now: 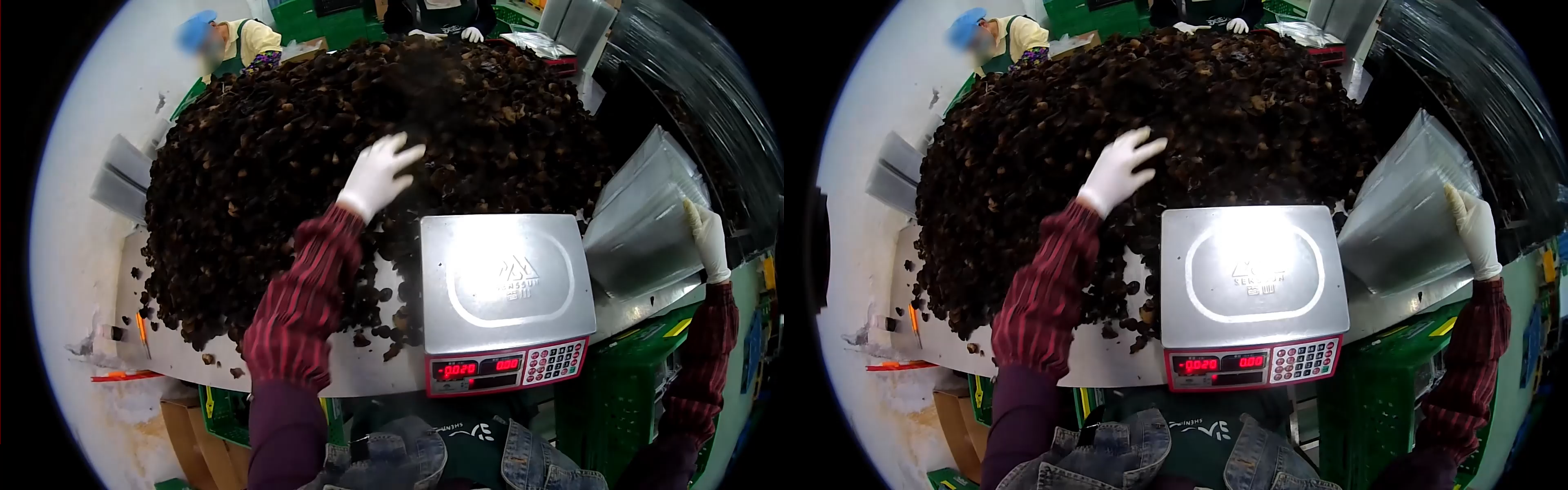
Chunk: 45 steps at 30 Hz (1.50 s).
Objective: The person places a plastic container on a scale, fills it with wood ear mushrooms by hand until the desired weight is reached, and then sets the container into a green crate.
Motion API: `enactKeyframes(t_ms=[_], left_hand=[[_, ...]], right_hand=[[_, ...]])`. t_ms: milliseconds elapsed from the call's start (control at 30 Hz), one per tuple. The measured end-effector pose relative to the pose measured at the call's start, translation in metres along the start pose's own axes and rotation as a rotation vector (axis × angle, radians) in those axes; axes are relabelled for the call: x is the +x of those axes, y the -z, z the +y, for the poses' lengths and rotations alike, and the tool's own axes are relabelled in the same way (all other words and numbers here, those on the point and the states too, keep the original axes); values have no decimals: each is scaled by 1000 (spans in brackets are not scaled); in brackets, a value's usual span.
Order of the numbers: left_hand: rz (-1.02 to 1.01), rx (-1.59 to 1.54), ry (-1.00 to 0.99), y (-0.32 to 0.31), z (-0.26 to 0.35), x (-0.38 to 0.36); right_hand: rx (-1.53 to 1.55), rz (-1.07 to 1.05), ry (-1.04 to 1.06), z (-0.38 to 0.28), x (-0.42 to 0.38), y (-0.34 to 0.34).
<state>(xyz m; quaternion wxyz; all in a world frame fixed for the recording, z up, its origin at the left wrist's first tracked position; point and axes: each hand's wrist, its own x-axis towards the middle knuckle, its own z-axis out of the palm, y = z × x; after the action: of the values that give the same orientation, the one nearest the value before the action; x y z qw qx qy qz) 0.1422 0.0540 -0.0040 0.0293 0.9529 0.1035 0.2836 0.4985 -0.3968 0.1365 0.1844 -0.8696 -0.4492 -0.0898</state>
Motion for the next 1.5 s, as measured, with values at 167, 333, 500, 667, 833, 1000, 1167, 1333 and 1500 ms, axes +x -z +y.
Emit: enactKeyframes(t_ms=[167, 333, 500, 667, 833, 1000, 1167, 1333, 1500], left_hand=[[-372, 188, 382, -61, -13, 29], [-592, 93, 328, -62, 4, -55], [-624, -151, 340, -2, 26, -116], [-239, -25, 197, 24, 46, -136], [15, -131, 178, 67, 57, -157], [94, -666, 845, 136, 65, -240], [325, -439, 1223, 212, 48, -372], [-533, 647, 1302, 261, 41, -504], [62, 77, 764, 171, 79, -322]], right_hand=[[111, 40, 28, -1, -2, -3], [58, 14, 29, -4, -1, -2], [139, 64, 72, 10, 1, -8], [280, -40, -38, 16, -1, 4], [330, -87, -1, 12, -4, 21], [342, -205, -90, 21, -2, 28], [375, -265, -170, 28, 9, 30], [459, -296, -173, 37, 16, 27], [425, -170, -149, 54, 12, 11]])
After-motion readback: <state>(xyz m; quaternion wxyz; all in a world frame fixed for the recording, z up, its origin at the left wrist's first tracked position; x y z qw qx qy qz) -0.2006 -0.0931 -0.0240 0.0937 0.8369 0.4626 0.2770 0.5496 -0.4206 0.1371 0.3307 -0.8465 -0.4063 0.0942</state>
